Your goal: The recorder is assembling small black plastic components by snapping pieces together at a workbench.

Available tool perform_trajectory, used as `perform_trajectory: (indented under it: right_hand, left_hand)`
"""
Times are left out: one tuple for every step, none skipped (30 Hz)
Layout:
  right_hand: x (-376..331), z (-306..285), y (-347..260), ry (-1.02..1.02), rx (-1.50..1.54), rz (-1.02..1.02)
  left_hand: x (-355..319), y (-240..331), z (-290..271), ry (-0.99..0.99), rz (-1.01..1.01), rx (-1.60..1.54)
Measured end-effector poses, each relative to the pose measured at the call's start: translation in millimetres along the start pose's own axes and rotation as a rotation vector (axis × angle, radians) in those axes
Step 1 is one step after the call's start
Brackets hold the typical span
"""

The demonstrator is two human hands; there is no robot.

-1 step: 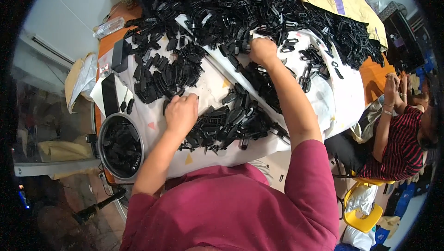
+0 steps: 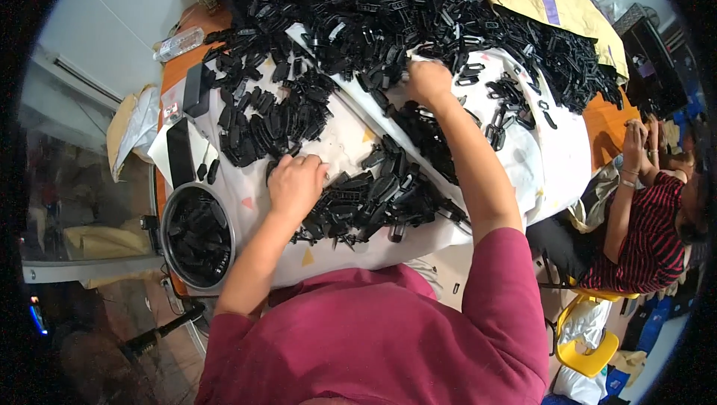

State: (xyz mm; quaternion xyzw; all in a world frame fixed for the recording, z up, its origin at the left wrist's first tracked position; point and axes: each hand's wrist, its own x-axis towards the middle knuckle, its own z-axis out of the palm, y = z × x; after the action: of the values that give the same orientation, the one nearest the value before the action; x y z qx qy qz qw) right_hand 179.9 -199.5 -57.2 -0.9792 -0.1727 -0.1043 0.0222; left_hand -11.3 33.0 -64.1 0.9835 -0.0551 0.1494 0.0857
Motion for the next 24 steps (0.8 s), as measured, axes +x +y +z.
perform_trajectory:
  right_hand:
    - [-5.9,-14.3,-9.3,0.072,0.041,0.042]
    - [-16.6,-28.7,-17.7,0.157,0.18,0.015]
    - [-23.7,-50.6,-37.6,0.017,0.315,0.072]
    - [-34.7,-59.5,-48.1,-0.016,0.58,0.031]
    - [-48.6,-62.8,-57.2,-0.046,0.941,-0.009]
    - [-61.8,-72.9,-69.6,-0.128,1.171,-0.021]
    - [-74.4,-83.9,-85.7,-0.238,1.336,-0.003]
    - [-86.3,-88.0,-95.1,-0.312,1.464,-0.007]
    - [-98.0,-100.0,-101.9,-0.461,1.602,0.089]
    - [-105.7,-94.5,-108.8,-0.296,1.516,0.006]
    - [-111.3,-90.5,-114.8,-0.136,1.423,-0.078]
    - [-116.2,-91.0,-119.1,-0.027,1.354,-0.13]
    - [-120.1,-91.8,-122.2,0.079,1.281,-0.182]
    - [-121.4,-93.0,-125.7,0.126,1.272,-0.181]
    - [-123.7,-95.5,-126.9,0.125,1.272,-0.182]
    - [-126.2,-98.5,-127.7,0.152,1.195,-0.195]
    - [-128.4,-100.0,-127.0,0.179,1.115,-0.206]
    - [-127.1,-98.4,-127.1,0.247,1.071,-0.243]
    - [-126.1,-100.1,-125.5,0.246,1.068,-0.242]
    - [-125.3,-102.2,-123.0,0.243,1.038,-0.272]
    - [-124.9,-103.9,-120.0,0.242,1.007,-0.302]
    - [-125.3,-104.5,-116.0,0.24,1.003,-0.298]
    - [-124.8,-105.8,-113.8,0.249,0.943,-0.362]
    - [-124.1,-106.4,-112.9,0.258,0.882,-0.424]
  left_hand:
    - [-2.1,-0.2,-1.4,0.0,0.005,-0.064]
    - [0.6,-0.3,-5.6,-0.044,0.007,-0.042]
    - [-0.4,-4.2,-7.0,-0.048,-0.015,-0.029]
    - [1.0,-5.3,-7.5,-0.063,-0.02,-0.096]
    - [5.5,-3.8,-6.2,-0.075,-0.017,-0.17]
    - [10.7,1.0,-15.0,-0.164,-0.112,-0.282]
    - [9.4,-0.7,-16.4,-0.161,-0.125,-0.278]
    - [7.5,-2.1,-17.7,-0.053,-0.268,-0.779]
    - [6.5,-0.5,-19.9,0.052,-0.4,-1.284]
    - [3.1,0.8,-28.5,0.028,-0.389,-1.509]
    - [1.7,-0.1,-37.4,0.03,-0.301,-1.489]
    - [-0.7,2.6,-41.1,0.025,-0.301,-1.54]
    - [-3.3,5.0,-44.0,0.022,-0.301,-1.59]
    - [-5.1,6.1,-46.6,0.023,-0.303,-1.591]
    - [-6.6,7.6,-48.9,0.039,-0.315,-1.582]
    - [-7.5,8.2,-50.9,0.055,-0.328,-1.573]
    - [-8.3,9.0,-51.4,0.056,-0.329,-1.576]
    - [-9.0,9.1,-51.8,0.09,-0.293,-1.442]
    - [-9.2,8.9,-52.8,0.123,-0.256,-1.308]
    - [-6.3,7.1,-57.4,0.121,-0.257,-1.311]
    - [-0.1,4.5,-65.7,0.205,-0.069,-1.079]
    - [3.6,3.8,-69.1,0.283,0.114,-0.84]
    - [3.1,3.3,-69.4,0.286,0.112,-0.837]
    - [2.0,2.9,-68.6,0.239,0.09,-0.917]
